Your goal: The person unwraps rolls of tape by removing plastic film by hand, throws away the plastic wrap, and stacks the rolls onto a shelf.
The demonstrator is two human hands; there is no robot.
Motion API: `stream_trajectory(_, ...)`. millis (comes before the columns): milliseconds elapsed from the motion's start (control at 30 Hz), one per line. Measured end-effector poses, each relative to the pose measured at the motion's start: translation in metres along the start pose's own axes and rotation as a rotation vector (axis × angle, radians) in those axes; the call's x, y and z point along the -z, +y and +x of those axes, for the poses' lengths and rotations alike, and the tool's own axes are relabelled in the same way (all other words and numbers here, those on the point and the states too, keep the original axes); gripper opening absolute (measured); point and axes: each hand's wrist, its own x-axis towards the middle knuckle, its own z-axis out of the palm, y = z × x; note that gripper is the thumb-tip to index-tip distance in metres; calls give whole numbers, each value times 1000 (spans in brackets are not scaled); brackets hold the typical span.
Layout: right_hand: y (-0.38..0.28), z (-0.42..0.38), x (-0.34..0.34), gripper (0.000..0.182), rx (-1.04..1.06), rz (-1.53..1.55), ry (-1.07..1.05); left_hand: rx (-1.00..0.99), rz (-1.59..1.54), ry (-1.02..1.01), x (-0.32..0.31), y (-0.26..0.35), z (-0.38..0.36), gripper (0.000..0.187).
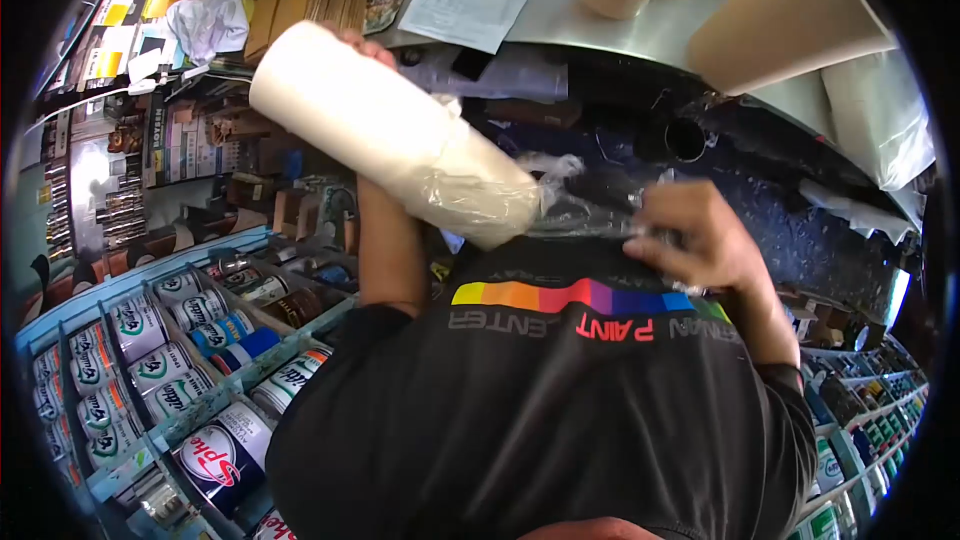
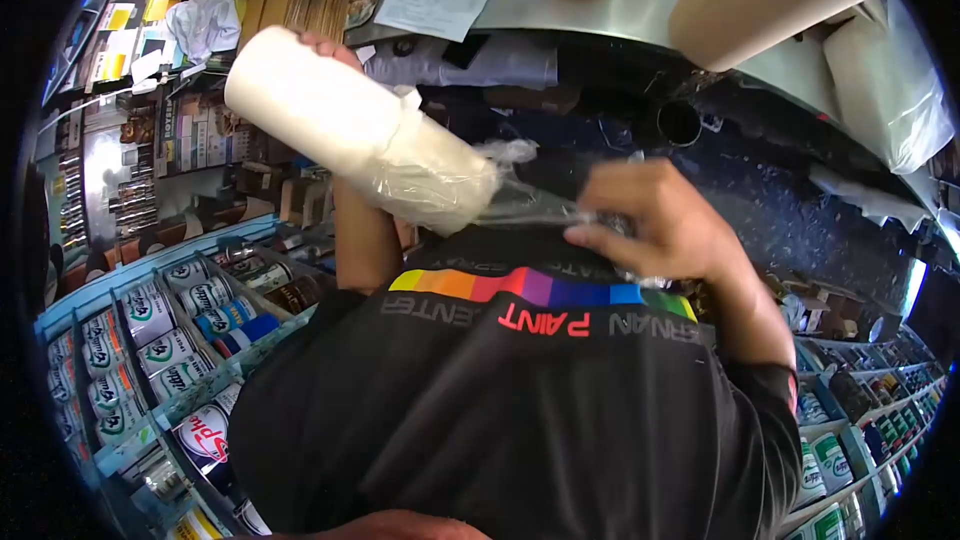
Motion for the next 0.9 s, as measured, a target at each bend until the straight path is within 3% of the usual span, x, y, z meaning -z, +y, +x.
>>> stream_trajectory(67,18,31,-1,22,269,52,116,22,-112,-115,4,-9,19,97)
stream_trajectory(133,32,63,-12,30,300,325,252,49,-208,-234,21,-13,56,97)
stream_trajectory(200,41,92,-22,44,86,713,349,76,-274,-304,27,-19,61,98)
stream_trajectory(267,44,122,-30,52,120,548,382,91,-326,-343,30,-23,57,98)
stream_trajectory(300,38,121,-22,61,199,145,297,98,-341,-360,30,-24,57,98)
stream_trajectory(333,27,120,-22,65,220,91,186,100,-352,-375,30,-23,58,98)
stream_trajectory(400,23,125,-34,69,432,-66,165,110,-369,-400,32,-20,58,99)
stream_trajectory(433,22,128,-37,67,516,-89,134,115,-378,-421,32,-20,59,99)
stream_trajectory(567,26,122,-64,38,424,-74,257,90,-328,-639,30,-22,66,110)
stream_trajectory(700,12,113,-75,25,331,-79,317,61,-530,-430,15,-26,24,112)
stream_trajectory(900,-1,90,-74,20,203,-196,200,45,-318,-175,46,-24,2,110)
